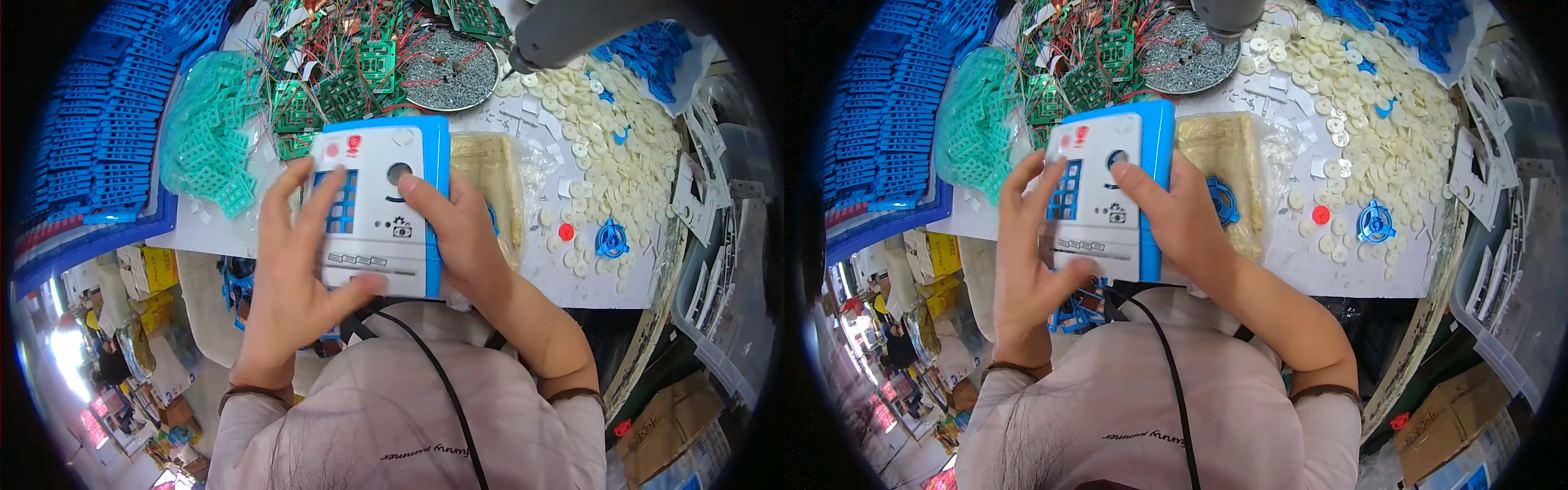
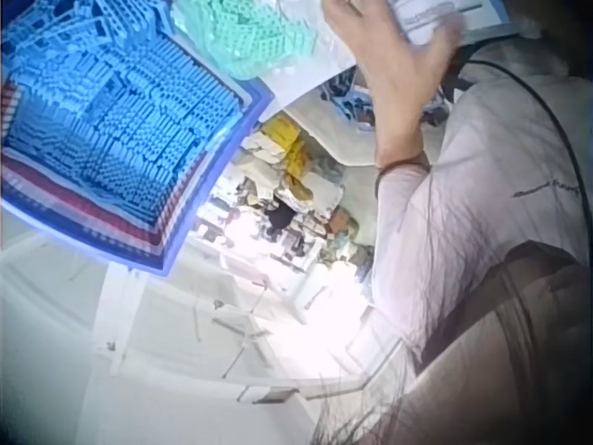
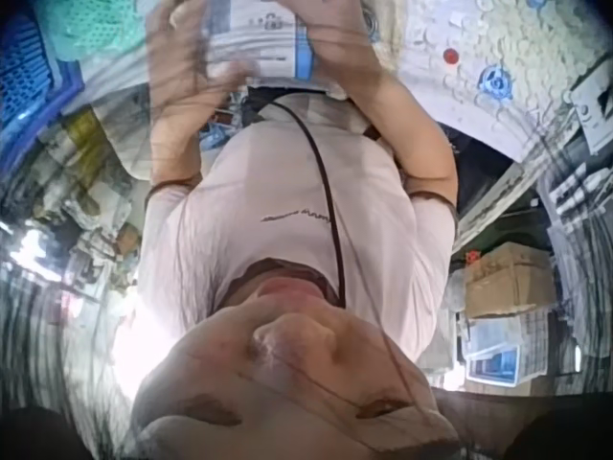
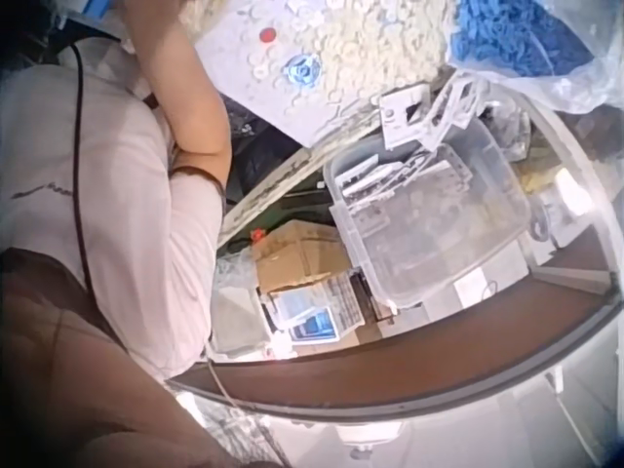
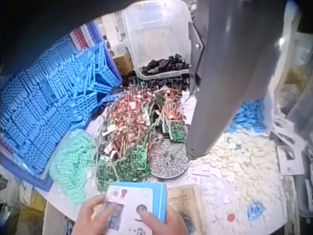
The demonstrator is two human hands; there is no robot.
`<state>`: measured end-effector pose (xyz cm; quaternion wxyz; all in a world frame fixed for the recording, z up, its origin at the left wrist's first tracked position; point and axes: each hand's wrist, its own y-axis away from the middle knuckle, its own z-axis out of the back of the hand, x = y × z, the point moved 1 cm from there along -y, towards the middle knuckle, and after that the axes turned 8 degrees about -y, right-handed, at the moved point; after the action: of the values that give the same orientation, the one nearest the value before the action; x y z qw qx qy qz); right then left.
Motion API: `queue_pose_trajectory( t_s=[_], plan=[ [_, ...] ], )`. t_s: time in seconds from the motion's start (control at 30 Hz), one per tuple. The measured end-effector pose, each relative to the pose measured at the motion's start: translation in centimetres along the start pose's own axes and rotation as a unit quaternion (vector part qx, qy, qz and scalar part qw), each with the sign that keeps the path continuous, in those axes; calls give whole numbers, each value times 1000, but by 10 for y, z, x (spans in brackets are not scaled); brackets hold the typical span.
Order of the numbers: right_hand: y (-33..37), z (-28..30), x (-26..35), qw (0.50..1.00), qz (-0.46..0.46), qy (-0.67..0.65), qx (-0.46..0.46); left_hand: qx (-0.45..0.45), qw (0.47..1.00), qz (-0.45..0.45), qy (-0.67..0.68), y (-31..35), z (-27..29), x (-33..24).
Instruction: Assembling components into a blue electronic toy casing using an electric screwdriver at a factory workstation.
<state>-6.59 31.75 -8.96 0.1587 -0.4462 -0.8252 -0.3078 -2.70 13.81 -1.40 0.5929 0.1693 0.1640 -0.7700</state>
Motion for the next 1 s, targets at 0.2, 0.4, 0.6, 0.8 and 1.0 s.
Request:
queue_pose_trajectory(
  t_s=[0.2, 0.4, 0.6, 0.8, 1.0],
  plan=[
    [-1, -2, -3, 998, -5, -67, -17, 28, 998, -29, -42, -1, -12, -6],
    [3, -1, -2, 996, -12, -79, -31, 32, 996, -53, -62, 2, -20, -8],
    [1, -5, 4, 993, -30, -102, -48, 18, 997, -50, -51, 6, -29, -3],
    [1, -3, -2, 991, -31, -112, -64, 3, 998, -36, -56, 10, -35, -5],
    [2, -1, -4, 989, -31, -137, -40, 28, 997, -62, -47, 6, -29, 0]
  ],
)
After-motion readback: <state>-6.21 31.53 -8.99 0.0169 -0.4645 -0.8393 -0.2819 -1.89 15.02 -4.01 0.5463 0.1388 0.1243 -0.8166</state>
